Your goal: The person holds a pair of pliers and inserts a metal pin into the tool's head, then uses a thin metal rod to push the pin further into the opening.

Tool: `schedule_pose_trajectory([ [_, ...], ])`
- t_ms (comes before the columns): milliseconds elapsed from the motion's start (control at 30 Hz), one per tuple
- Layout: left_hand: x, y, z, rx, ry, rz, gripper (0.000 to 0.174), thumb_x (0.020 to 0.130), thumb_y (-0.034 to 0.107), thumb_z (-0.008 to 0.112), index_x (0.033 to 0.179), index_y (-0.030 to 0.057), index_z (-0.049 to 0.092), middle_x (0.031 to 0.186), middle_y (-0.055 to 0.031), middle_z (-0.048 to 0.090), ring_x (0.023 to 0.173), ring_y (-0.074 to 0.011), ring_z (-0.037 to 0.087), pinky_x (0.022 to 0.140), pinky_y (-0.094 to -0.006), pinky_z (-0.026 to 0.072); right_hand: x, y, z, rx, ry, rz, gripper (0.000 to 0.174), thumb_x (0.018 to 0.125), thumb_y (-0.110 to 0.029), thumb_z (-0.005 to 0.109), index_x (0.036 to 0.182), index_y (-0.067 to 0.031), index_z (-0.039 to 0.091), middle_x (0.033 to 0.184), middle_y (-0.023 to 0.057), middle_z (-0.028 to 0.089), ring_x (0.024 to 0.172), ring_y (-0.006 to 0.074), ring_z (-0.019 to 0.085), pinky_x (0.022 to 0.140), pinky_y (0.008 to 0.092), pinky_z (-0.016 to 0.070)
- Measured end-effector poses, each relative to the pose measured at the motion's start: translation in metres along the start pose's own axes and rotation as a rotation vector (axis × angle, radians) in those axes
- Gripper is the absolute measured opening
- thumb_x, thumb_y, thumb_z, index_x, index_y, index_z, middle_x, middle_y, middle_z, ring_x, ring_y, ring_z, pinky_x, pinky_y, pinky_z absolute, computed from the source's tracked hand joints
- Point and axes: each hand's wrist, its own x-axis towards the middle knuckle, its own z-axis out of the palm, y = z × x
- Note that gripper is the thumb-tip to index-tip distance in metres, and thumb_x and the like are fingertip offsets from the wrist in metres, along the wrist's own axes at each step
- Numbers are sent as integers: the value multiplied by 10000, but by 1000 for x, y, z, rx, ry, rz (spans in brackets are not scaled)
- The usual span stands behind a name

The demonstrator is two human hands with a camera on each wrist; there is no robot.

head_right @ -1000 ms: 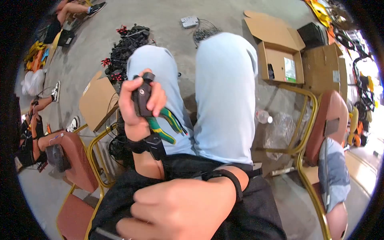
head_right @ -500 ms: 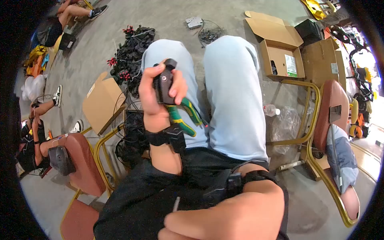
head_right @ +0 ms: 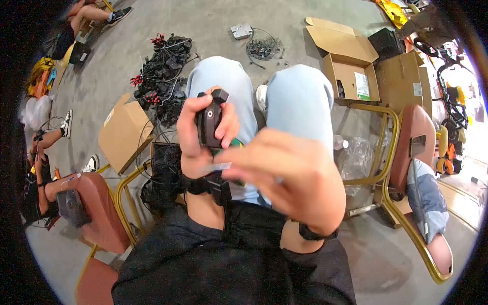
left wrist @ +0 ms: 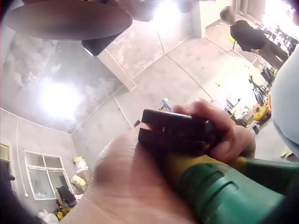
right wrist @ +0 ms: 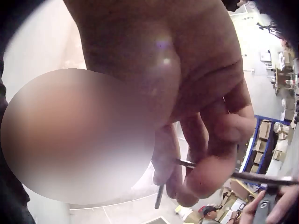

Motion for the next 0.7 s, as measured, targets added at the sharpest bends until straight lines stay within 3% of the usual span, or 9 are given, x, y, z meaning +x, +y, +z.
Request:
schedule_pose_trajectory([
  [67, 5, -7, 2, -32, 6, 11, 186, 880, 249, 463, 790, 90, 430, 505, -122, 459, 370, -206, 441, 381, -281, 394, 3, 13, -1, -37, 138, -16, 199, 695, 26, 717, 892, 6, 706, 768, 94, 645, 663, 189, 585, 611, 272, 446],
  [167, 7, -11, 11, 90, 106, 5, 190, 875, 255, 486, 792, 94, 429, 520, -112, 476, 374, -204, 449, 378, -282, 399, 9, 40, -4, -14, 210, -146, 199, 750, -22, 714, 947, -51, 709, 780, 75, 626, 681, 188, 607, 612, 276, 478],
  [333, 9, -12, 8, 123, 83, 43, 198, 880, 264, 469, 795, 88, 439, 503, -110, 472, 366, -203, 449, 364, -279, 392, 18, 72, 2, 37, 251, -183, 186, 783, -19, 678, 964, -47, 709, 840, 78, 614, 767, 184, 601, 681, 279, 467],
  [467, 5, -3, 9, 130, 51, 49, 212, 883, 278, 460, 786, 90, 439, 488, -108, 466, 353, -203, 442, 363, -276, 396, 28, 81, 12, 229, 226, -170, 125, 822, -10, 636, 936, -17, 686, 822, 78, 643, 736, 160, 602, 659, 267, 461],
  [533, 9, -5, 4, 151, 58, 51, 214, 883, 272, 458, 774, 88, 438, 486, -105, 466, 350, -206, 444, 365, -278, 398, 34, 73, 13, 631, 150, -20, 75, 843, -14, 625, 896, -19, 676, 784, 61, 660, 676, 130, 599, 620, 252, 454],
  [633, 12, -3, 3, 94, 184, 23, 220, 882, 269, 461, 778, 75, 461, 497, -99, 480, 352, -201, 451, 363, -276, 397, 43, 99, 22, 485, 151, -63, 54, 842, -20, 635, 876, -27, 675, 749, 43, 657, 635, 106, 584, 566, 234, 429],
  [700, 16, 0, -3, 148, 132, 42, 220, 881, 270, 464, 806, 64, 488, 497, -95, 475, 358, -196, 454, 362, -274, 399, 47, 108, 23, 313, 135, -46, 84, 807, -29, 673, 889, -31, 691, 747, 47, 643, 652, 117, 576, 552, 241, 414],
])
